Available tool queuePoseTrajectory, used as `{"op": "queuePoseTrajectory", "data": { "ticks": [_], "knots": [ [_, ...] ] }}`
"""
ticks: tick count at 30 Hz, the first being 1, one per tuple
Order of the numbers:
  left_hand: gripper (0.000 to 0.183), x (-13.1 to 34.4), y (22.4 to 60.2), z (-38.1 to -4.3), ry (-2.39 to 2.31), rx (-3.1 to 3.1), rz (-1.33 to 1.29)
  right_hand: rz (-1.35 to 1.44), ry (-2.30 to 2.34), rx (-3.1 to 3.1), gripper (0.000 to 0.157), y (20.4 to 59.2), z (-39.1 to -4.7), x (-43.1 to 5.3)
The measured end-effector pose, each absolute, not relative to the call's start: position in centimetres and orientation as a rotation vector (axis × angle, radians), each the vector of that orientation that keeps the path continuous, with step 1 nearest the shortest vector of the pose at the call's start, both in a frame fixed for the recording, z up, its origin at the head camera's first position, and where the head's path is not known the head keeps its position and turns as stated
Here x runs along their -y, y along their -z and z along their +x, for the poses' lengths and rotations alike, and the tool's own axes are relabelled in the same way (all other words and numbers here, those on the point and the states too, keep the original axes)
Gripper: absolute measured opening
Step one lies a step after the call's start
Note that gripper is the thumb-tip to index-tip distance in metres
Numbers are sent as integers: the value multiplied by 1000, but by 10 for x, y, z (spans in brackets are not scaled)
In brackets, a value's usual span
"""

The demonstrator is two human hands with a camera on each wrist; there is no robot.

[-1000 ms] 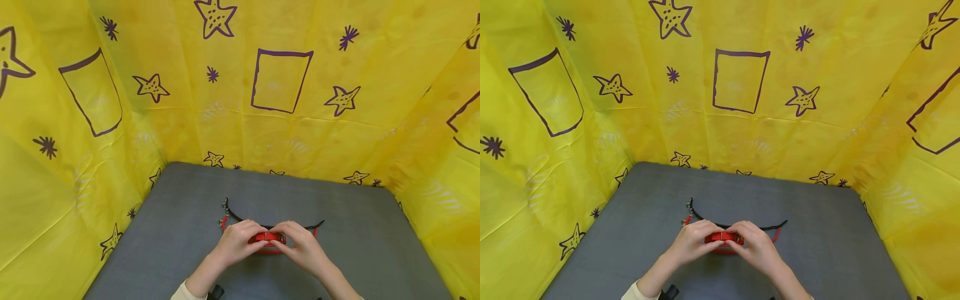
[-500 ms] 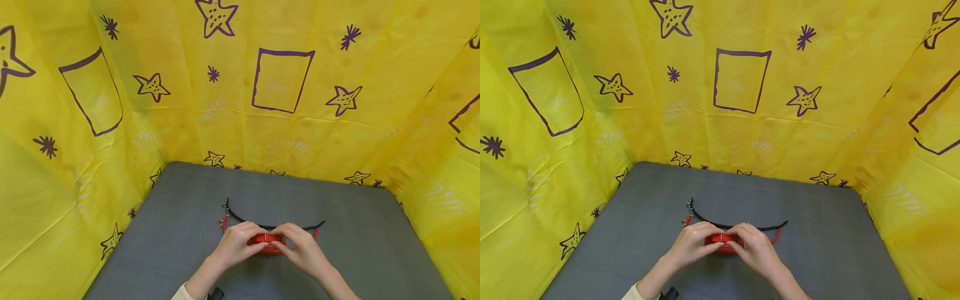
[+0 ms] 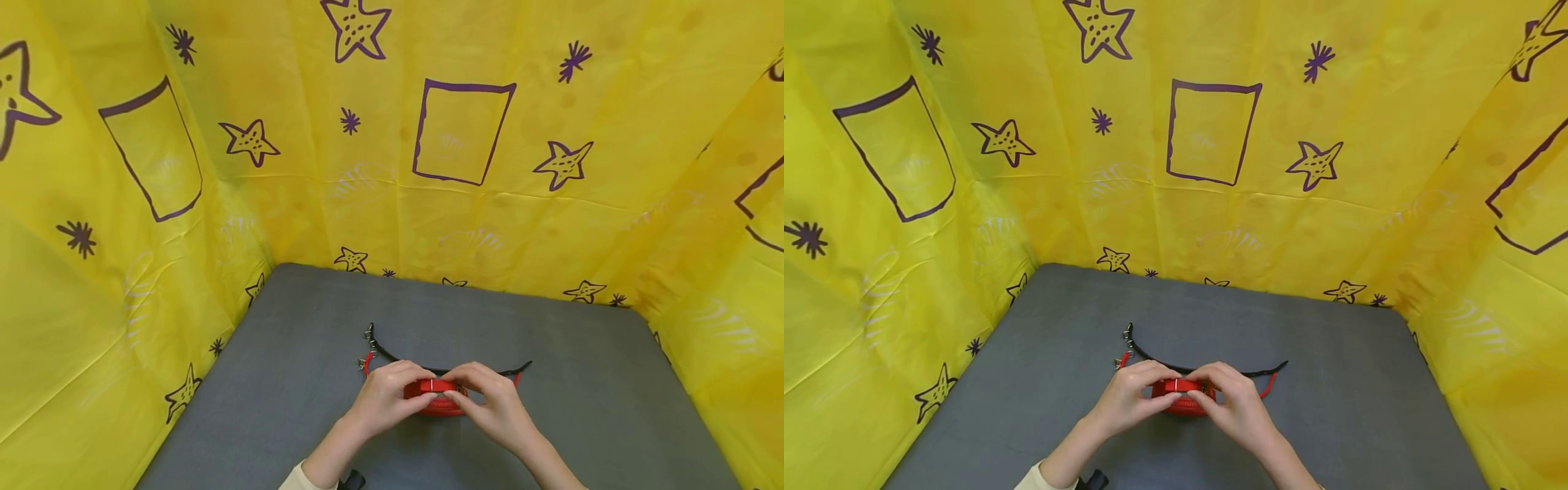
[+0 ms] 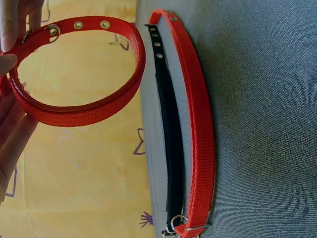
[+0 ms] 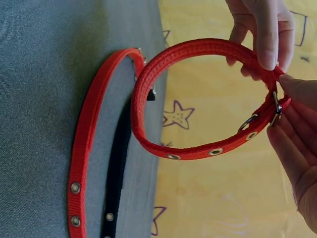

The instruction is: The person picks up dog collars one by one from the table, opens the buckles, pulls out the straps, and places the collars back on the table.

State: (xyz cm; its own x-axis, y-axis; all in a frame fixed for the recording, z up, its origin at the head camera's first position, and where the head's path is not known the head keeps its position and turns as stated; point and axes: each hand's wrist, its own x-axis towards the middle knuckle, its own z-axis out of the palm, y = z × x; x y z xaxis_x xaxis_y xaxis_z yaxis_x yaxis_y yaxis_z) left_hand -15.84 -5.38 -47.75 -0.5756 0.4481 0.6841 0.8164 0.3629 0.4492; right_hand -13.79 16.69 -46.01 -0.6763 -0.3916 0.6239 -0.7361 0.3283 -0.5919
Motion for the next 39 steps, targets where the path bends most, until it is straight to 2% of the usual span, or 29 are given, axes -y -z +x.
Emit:
{"op": "queuePoseTrajectory", "data": {
  "ticks": [11,17,25,32,39],
  "knots": [
    [23,56,479,-162,1198,2133,-1123,926,-1493,2194,27,435,-128,-159],
    [21,57,481,-161,1283,2138,-1109,849,-1580,2228,23,441,-129,-161],
    [20,56,483,-159,1432,2129,-1086,765,-1723,2226,23,470,-139,-168],
    [20,58,488,-160,1514,2122,-1063,749,-2025,2109,20,470,-141,-172],
    [19,60,491,-159,1536,2145,-1058,765,-2053,2100,21,471,-140,-172]
  ]
}}
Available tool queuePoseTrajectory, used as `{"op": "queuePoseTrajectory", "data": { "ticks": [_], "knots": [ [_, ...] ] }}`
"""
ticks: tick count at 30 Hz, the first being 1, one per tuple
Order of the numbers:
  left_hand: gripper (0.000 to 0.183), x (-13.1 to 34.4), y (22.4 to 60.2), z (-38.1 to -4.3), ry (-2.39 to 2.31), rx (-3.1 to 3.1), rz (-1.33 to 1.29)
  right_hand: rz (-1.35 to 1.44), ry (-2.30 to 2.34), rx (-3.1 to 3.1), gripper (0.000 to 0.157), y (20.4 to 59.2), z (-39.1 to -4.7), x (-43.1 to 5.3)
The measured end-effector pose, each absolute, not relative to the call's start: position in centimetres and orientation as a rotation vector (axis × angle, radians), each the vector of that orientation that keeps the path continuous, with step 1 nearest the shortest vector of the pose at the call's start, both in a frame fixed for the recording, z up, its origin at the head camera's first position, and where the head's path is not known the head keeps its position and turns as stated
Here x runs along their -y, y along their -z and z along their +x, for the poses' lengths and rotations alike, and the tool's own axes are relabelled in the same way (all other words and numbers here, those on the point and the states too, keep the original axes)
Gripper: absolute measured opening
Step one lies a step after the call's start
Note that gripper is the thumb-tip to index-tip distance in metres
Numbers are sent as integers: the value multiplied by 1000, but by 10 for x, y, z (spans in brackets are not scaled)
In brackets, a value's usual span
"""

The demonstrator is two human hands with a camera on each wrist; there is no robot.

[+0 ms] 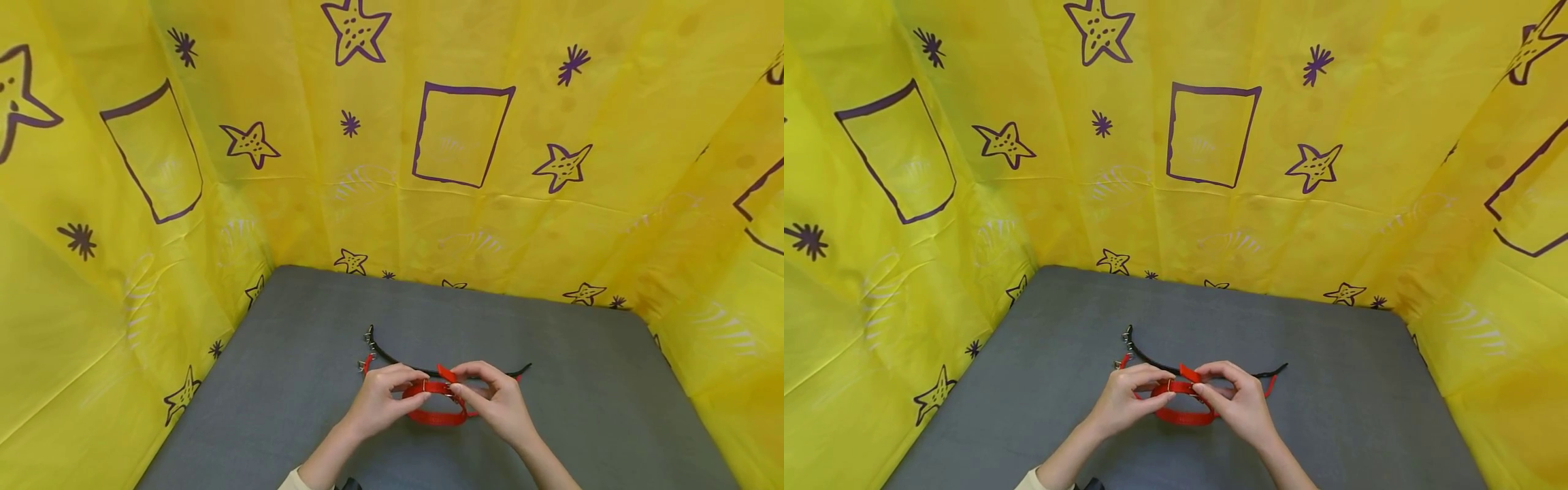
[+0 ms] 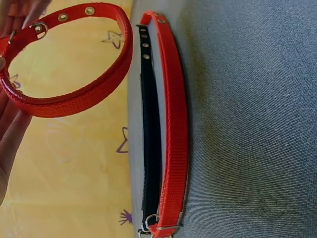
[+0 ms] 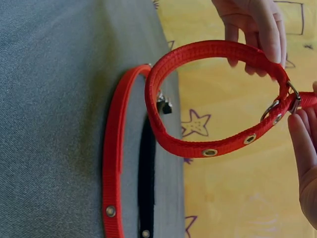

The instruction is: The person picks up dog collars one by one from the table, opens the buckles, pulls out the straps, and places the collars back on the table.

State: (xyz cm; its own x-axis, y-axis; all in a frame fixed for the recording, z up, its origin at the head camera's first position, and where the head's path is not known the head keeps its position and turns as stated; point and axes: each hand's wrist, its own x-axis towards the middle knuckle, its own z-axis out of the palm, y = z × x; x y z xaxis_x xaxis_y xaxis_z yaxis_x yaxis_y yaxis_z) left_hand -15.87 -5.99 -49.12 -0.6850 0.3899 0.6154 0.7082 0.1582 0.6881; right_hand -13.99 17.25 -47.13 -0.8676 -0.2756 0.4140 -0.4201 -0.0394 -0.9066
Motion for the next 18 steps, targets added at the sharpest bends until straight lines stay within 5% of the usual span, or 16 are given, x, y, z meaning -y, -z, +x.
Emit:
{"op": "queuePoseTrajectory", "data": {
  "ticks": [18],
  "knots": [
    [20,59,491,-157,1339,2143,-1101,714,-1737,2324,24,474,-137,-170]
  ]
}}
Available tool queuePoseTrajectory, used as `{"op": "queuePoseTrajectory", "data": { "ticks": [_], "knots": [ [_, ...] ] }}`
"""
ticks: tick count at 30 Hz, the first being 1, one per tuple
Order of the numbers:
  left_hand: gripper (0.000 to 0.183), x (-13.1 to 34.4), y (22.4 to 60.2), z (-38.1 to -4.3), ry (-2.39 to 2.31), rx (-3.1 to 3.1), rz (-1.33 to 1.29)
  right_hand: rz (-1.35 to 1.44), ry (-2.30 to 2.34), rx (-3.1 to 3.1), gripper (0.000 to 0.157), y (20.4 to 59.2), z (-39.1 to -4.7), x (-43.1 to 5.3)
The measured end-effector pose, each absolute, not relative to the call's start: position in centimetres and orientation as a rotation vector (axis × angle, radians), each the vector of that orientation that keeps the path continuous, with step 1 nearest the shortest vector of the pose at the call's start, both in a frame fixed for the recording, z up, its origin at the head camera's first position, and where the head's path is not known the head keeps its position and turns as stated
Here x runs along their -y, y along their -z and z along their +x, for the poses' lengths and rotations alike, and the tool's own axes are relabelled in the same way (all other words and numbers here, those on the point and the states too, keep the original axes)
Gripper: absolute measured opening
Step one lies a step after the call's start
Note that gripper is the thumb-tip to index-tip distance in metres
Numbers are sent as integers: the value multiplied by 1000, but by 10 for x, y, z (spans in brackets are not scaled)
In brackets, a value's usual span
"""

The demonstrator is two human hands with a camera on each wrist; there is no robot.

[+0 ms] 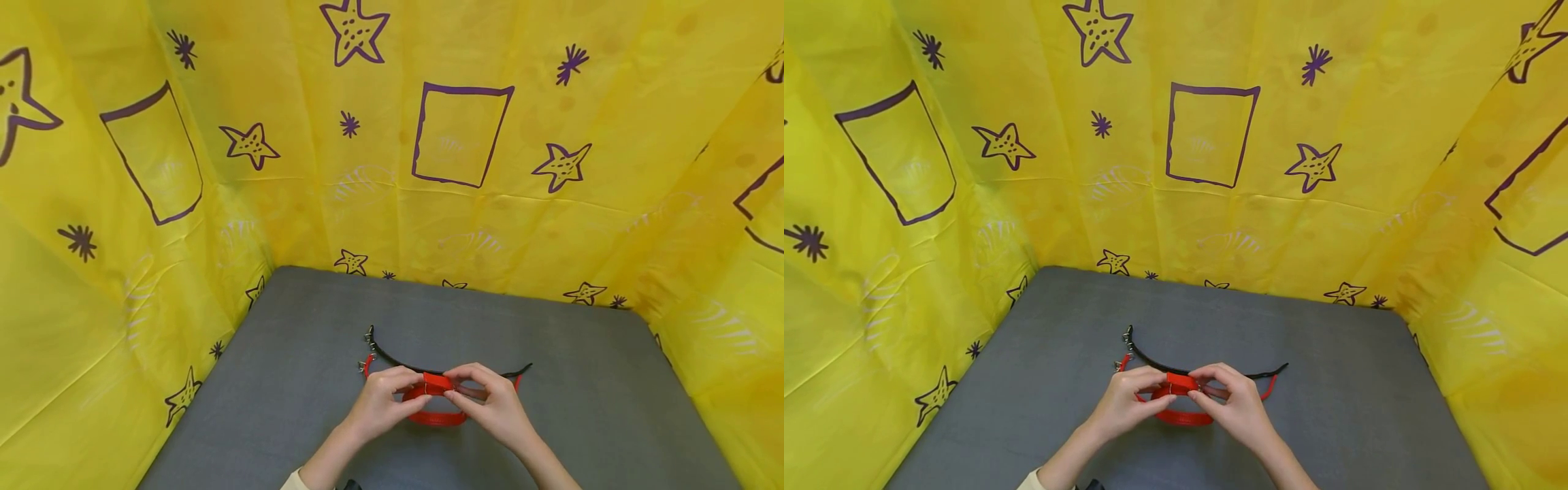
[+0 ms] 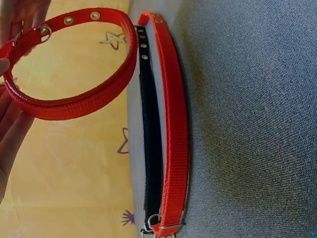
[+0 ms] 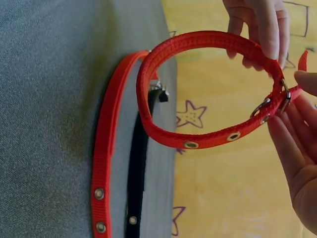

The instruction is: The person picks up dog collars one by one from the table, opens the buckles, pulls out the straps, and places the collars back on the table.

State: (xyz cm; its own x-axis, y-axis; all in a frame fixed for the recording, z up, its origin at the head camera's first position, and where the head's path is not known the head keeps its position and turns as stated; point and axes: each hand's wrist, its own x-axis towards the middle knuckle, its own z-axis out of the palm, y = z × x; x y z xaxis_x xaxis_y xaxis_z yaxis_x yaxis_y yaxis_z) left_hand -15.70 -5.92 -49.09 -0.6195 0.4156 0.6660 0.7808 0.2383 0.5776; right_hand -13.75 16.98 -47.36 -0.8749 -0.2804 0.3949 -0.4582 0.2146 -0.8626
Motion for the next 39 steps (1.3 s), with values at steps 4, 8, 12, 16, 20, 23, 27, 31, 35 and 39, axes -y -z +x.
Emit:
{"op": "queuePoseTrajectory", "data": {
  "ticks": [4,8,12,16,20,23,27,31,35,39],
  "knots": [
    [19,59,491,-157,1341,2141,-1100,692,-1719,2369,24,475,-137,-172],
    [19,60,491,-157,1348,2145,-1086,690,-1696,2398,22,477,-137,-174],
    [19,60,491,-157,1379,2176,-1056,691,-1681,2394,19,478,-137,-174],
    [21,60,491,-155,1443,2211,-1024,702,-1678,2374,19,478,-136,-173],
    [21,61,492,-154,1499,2222,-1010,723,-1672,2345,20,473,-134,-171],
    [21,62,492,-153,1529,2222,-1010,723,-1683,2324,21,470,-133,-168],
    [21,62,491,-153,1584,2224,-1004,682,-1761,2320,21,474,-135,-170],
    [22,61,492,-154,1623,2220,-996,653,-1838,2290,20,477,-137,-172],
    [21,60,492,-154,1652,2237,-969,667,-1851,2246,20,477,-137,-172],
    [22,60,491,-153,1657,2275,-927,663,-1852,2229,21,477,-136,-171]
  ]
}}
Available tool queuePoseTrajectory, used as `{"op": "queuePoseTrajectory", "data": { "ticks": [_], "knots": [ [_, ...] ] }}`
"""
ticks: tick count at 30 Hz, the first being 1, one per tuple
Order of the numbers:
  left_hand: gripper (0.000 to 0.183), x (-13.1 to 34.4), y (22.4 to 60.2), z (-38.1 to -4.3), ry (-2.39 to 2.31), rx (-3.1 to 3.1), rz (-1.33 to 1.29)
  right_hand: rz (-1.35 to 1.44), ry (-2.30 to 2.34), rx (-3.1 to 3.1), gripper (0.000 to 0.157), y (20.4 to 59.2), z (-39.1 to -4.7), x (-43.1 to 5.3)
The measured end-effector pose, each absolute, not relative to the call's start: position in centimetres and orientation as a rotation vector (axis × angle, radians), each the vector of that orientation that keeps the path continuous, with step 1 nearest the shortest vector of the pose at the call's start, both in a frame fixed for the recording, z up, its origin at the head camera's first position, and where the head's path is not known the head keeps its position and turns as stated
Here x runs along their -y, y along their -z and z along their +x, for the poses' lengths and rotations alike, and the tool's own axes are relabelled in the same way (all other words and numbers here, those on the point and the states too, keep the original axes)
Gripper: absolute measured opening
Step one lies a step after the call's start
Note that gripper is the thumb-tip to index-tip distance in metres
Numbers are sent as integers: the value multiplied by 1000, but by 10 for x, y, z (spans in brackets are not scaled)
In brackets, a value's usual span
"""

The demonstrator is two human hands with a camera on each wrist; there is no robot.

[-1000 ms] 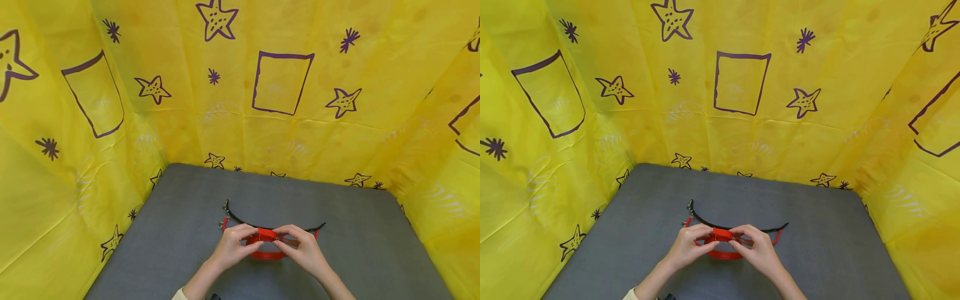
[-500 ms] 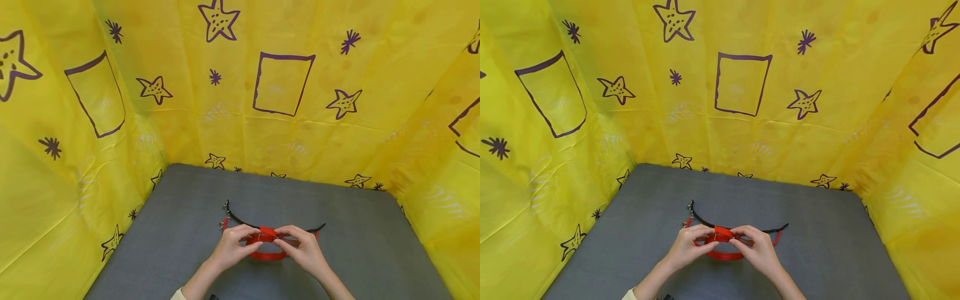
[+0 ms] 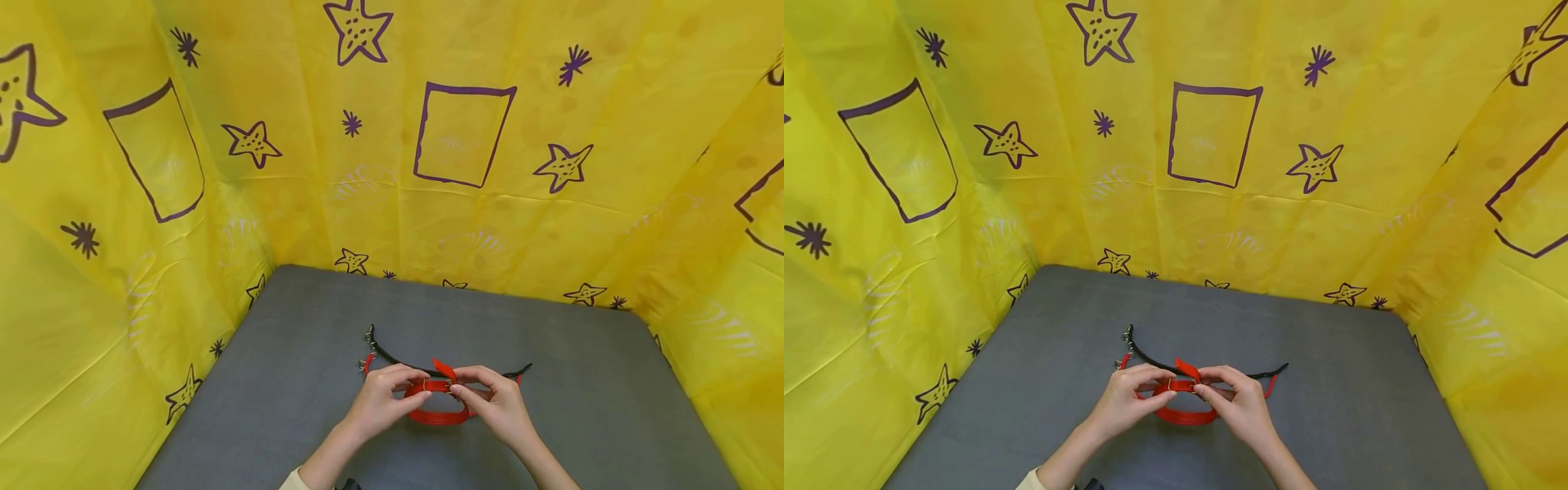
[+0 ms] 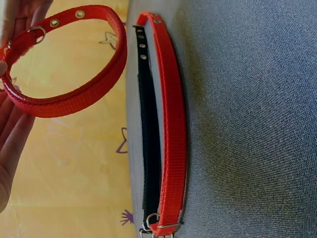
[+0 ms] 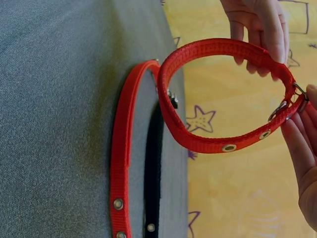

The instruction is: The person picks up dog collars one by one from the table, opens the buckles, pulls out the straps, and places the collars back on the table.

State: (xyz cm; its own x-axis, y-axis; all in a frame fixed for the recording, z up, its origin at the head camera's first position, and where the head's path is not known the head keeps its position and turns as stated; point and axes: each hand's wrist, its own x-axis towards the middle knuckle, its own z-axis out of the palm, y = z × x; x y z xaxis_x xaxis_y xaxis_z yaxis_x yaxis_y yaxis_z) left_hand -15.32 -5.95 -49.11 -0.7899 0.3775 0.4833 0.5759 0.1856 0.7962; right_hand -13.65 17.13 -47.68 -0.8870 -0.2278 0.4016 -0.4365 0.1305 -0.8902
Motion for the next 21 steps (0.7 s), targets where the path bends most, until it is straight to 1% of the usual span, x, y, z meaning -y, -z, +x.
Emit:
{"op": "queuePoseTrajectory", "data": {
  "ticks": [4,10,17,21],
  "knots": [
    [23,59,490,-153,1587,2288,-918,663,-1838,2240,22,478,-137,-172],
    [30,57,487,-153,1478,2213,-974,693,-1822,2245,22,480,-139,-172],
    [16,51,481,-156,1398,2122,-1057,776,-1767,2233,24,481,-138,-170],
    [12,47,481,-155,1360,2138,-1071,829,-1714,2217,27,479,-136,-166]
  ]
}}
